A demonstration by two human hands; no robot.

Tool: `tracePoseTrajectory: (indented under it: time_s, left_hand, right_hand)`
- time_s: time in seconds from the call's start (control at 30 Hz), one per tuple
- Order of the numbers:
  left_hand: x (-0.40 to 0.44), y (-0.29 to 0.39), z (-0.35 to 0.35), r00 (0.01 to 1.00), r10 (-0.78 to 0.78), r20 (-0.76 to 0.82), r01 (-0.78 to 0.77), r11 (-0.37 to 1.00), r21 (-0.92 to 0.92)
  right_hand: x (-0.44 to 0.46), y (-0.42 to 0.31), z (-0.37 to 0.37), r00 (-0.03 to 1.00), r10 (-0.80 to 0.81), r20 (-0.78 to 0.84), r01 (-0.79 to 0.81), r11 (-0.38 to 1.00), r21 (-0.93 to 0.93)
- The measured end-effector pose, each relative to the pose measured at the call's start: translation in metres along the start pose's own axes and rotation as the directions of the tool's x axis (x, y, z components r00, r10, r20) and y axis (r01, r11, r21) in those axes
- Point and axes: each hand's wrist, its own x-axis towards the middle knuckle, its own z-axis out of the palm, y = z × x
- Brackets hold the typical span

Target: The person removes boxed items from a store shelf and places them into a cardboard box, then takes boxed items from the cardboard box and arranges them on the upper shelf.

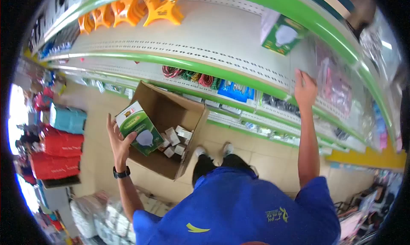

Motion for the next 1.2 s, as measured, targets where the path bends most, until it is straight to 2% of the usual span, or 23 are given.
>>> tracePoseTrajectory:
  time_s: [0.03,0.07,0.17,0.37,0.5,0.57,0.6,0.73,0.87,0.97,1.1,1.2]
  left_hand:
    - [-0.005,0.03,0.005,0.999,0.038,-0.018,-0.039,0.996,-0.076]
    - [-0.009,0.055,0.016,0.993,0.111,-0.045,-0.114,0.991,-0.077]
    - [-0.007,0.096,0.041,0.968,0.25,0.008,-0.242,0.943,-0.229]
    - [0.023,0.17,0.134,0.88,0.446,0.162,-0.344,0.834,-0.432]
    - [0.048,0.202,0.196,0.832,0.478,0.28,-0.262,0.785,-0.562]
    - [0.069,0.206,0.222,0.837,0.436,0.331,-0.172,0.783,-0.597]
    - [0.081,0.204,0.236,0.878,0.358,0.316,-0.107,0.792,-0.601]
    - [0.108,0.211,0.288,0.838,0.364,0.407,-0.022,0.768,-0.641]
    - [0.135,0.211,0.335,0.808,0.455,0.373,-0.097,0.729,-0.678]
    - [0.129,0.219,0.369,0.814,0.531,0.237,-0.24,0.678,-0.695]
    - [0.117,0.217,0.397,0.767,0.594,0.244,-0.341,0.699,-0.629]
    - [0.098,0.219,0.412,0.653,0.736,0.178,-0.618,0.654,-0.436]
  right_hand:
    - [0.0,-0.008,-0.006,1.0,-0.024,0.007,0.024,0.999,0.044]
    - [0.004,-0.011,-0.011,0.998,-0.056,0.007,0.056,0.995,0.084]
    - [0.004,-0.009,-0.014,0.992,-0.101,-0.075,0.113,0.977,0.18]
    - [0.004,-0.005,-0.014,0.978,-0.123,-0.17,0.163,0.955,0.249]
    - [0.001,0.003,-0.01,0.98,-0.104,-0.168,0.141,0.964,0.227]
    - [0.002,0.0,-0.012,0.976,-0.1,-0.194,0.145,0.961,0.234]
    - [0.003,0.0,-0.011,0.973,-0.103,-0.208,0.147,0.967,0.209]
    - [0.002,0.003,-0.007,0.968,-0.094,-0.235,0.142,0.97,0.197]
    - [0.002,0.004,-0.004,0.965,-0.098,-0.241,0.141,0.976,0.165]
    - [0.003,0.005,-0.003,0.968,-0.101,-0.229,0.14,0.977,0.159]
    - [0.001,0.005,-0.003,0.969,-0.096,-0.229,0.137,0.976,0.169]
    - [0.002,0.005,-0.002,0.981,-0.089,-0.175,0.111,0.986,0.124]
